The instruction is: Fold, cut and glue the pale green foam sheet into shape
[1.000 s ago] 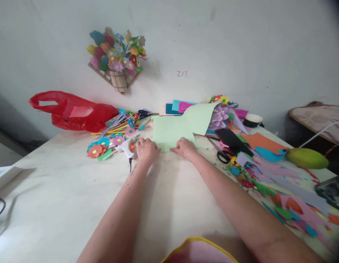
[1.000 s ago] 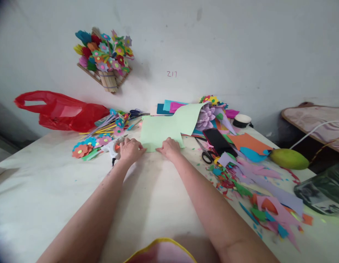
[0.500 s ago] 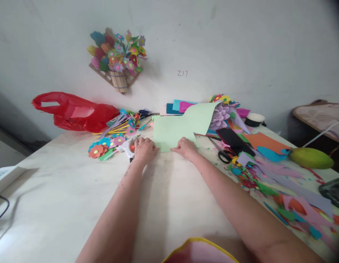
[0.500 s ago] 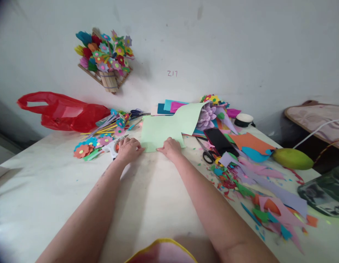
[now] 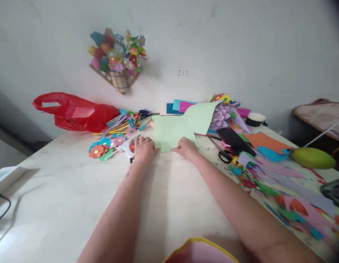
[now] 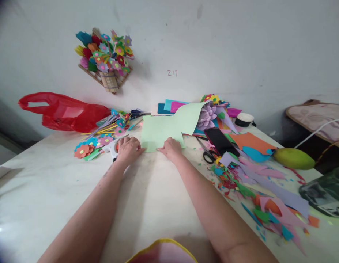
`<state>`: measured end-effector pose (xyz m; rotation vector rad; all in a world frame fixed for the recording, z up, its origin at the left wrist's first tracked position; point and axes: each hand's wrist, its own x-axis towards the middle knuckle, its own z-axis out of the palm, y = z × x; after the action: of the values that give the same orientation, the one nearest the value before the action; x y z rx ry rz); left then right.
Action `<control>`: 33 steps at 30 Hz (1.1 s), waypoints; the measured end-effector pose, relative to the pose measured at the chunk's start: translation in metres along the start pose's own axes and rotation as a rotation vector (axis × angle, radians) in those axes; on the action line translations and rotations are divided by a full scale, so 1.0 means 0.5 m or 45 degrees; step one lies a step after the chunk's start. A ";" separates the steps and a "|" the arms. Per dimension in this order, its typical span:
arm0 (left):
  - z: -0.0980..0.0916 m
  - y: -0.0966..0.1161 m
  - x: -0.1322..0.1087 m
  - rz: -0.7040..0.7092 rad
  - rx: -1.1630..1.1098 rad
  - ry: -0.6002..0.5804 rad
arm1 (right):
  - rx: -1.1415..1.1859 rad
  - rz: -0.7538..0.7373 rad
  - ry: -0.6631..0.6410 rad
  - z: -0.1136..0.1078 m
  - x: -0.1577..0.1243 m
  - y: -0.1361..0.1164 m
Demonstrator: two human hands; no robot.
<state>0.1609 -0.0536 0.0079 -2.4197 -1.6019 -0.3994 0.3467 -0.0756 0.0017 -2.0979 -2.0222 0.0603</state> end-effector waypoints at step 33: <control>0.029 0.152 -0.017 0.225 -0.442 -0.314 | -0.047 0.102 -0.057 0.016 0.017 0.005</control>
<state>0.2293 -0.0854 -0.0105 -2.9472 -1.4942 -0.3872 0.3479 -0.0663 -0.0054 -2.2193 -1.9776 0.0842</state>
